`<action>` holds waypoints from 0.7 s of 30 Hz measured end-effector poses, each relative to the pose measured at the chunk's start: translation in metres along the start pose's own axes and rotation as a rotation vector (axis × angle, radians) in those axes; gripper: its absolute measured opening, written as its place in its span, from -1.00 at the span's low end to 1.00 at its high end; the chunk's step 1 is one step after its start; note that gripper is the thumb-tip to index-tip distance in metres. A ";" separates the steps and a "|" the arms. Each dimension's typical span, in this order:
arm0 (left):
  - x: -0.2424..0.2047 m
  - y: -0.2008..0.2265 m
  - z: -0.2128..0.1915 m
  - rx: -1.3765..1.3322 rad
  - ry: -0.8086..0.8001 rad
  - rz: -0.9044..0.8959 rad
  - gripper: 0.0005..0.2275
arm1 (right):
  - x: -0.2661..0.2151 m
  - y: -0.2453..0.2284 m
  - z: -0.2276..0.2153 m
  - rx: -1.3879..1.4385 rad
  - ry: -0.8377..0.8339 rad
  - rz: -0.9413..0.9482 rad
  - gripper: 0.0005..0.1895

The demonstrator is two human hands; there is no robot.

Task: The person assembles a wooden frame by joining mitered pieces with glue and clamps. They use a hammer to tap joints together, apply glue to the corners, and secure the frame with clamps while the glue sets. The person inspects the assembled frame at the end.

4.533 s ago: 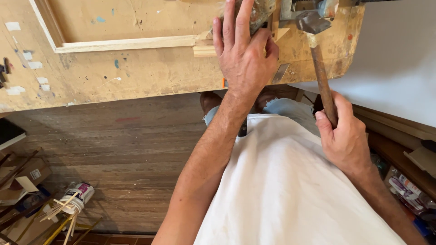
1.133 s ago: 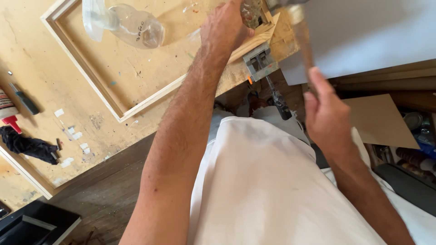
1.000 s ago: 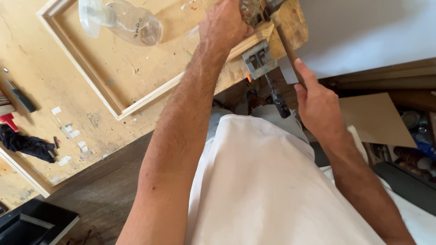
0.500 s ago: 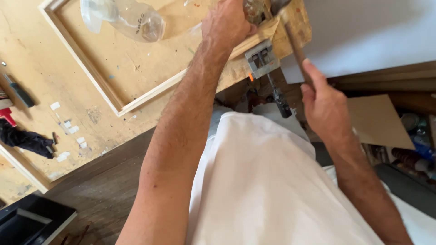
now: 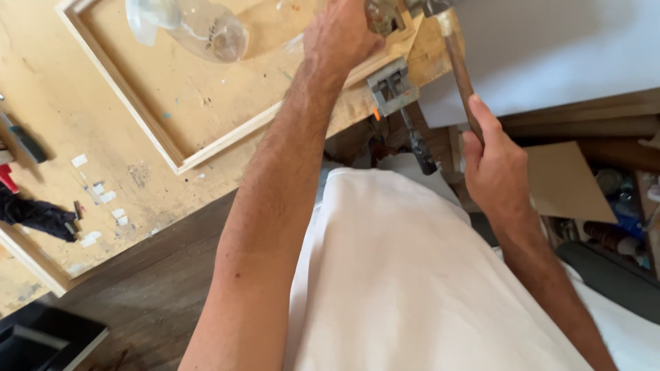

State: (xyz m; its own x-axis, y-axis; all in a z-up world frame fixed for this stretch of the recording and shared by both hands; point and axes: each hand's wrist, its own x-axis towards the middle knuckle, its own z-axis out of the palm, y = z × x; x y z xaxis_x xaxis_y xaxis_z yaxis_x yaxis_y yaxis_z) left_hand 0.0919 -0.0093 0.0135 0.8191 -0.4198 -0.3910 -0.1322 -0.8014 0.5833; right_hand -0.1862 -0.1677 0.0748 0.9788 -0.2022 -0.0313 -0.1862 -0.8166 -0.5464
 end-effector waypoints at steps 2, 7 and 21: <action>-0.003 -0.004 -0.005 0.030 -0.023 0.098 -0.36 | -0.003 -0.007 -0.003 0.112 0.071 0.011 -0.51; -0.082 0.014 -0.019 -0.442 0.041 0.295 -0.32 | -0.013 -0.051 0.012 0.436 0.058 0.046 -0.45; -0.287 -0.216 -0.064 -0.554 0.860 -0.484 -0.60 | -0.008 -0.097 0.019 0.131 -0.359 -0.289 -0.69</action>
State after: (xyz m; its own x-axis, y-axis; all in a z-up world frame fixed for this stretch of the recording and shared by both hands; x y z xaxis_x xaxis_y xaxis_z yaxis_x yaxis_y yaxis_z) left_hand -0.0794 0.3114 0.0451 0.8573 0.4872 -0.1663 0.3930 -0.4108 0.8227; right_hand -0.1742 -0.0767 0.1119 0.9609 0.2408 -0.1370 0.0872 -0.7323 -0.6754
